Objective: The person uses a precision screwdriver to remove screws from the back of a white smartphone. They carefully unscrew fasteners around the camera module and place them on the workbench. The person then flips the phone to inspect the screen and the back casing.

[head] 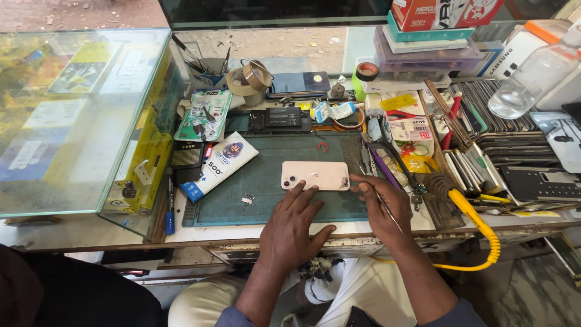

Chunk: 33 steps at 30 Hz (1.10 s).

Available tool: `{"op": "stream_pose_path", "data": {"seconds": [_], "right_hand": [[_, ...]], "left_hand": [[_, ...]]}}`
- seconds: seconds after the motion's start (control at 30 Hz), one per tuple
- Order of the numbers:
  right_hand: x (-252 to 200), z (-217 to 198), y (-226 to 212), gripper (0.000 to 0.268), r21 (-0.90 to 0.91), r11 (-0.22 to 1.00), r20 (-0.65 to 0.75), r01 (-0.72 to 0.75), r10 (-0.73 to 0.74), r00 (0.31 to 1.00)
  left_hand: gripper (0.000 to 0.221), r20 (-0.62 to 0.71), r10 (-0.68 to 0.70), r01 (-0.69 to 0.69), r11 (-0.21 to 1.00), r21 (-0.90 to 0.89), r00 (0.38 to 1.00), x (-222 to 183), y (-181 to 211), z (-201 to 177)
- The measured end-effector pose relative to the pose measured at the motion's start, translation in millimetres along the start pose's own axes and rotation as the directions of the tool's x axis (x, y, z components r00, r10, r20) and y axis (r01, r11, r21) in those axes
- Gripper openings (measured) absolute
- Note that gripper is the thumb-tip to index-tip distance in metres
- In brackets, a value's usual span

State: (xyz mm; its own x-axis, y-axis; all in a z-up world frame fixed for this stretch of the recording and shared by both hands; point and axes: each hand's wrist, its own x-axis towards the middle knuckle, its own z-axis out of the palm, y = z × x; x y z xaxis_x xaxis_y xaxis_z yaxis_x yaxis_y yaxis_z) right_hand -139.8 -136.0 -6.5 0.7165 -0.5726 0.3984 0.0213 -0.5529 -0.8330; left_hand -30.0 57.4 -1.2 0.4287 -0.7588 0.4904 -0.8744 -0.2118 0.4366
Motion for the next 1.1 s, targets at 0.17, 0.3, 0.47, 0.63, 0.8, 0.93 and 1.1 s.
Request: {"op": "stream_pose_path", "data": {"seconds": [0.17,0.3,0.47,0.63,0.8,0.93,1.1], "right_hand": [[4,0,-4,0.028,-0.026,1.0,0.006,-0.013,0.013,1.0],[16,4,-8,0.025,-0.132,0.985,0.05,0.111,-0.105,0.993],[27,15,-5,0.04,-0.261,0.889,0.183,0.377,-0.338,0.923],[25,23,-1,0.048,-0.327,0.848,0.249,0.416,-0.348,0.904],[25,24,1,0.047,-0.425,0.775,0.265,0.467,-0.387,0.883],[26,24,5,0.049,-0.42,0.785,0.257,0.456,-0.38,0.889],[26,25,8,0.051,-0.444,0.772,0.265,0.454,-0.371,0.89]], "left_hand": [[0.057,0.038,-0.003,0.006,0.998,-0.06,0.999,0,-1,-4],[0.059,0.044,0.02,-0.017,0.998,-0.066,0.999,-2,-4,-1],[0.06,0.051,0.005,-0.001,0.998,-0.068,0.999,-2,-2,-1],[0.058,0.031,0.007,-0.004,0.998,-0.067,0.999,-5,-3,0],[0.059,0.019,0.01,-0.009,0.998,-0.062,1.0,-6,-2,-1],[0.059,-0.003,0.035,-0.035,0.997,-0.067,0.999,-6,-3,0],[0.06,0.001,0.035,-0.035,0.997,-0.062,0.999,-6,-3,1]]}}
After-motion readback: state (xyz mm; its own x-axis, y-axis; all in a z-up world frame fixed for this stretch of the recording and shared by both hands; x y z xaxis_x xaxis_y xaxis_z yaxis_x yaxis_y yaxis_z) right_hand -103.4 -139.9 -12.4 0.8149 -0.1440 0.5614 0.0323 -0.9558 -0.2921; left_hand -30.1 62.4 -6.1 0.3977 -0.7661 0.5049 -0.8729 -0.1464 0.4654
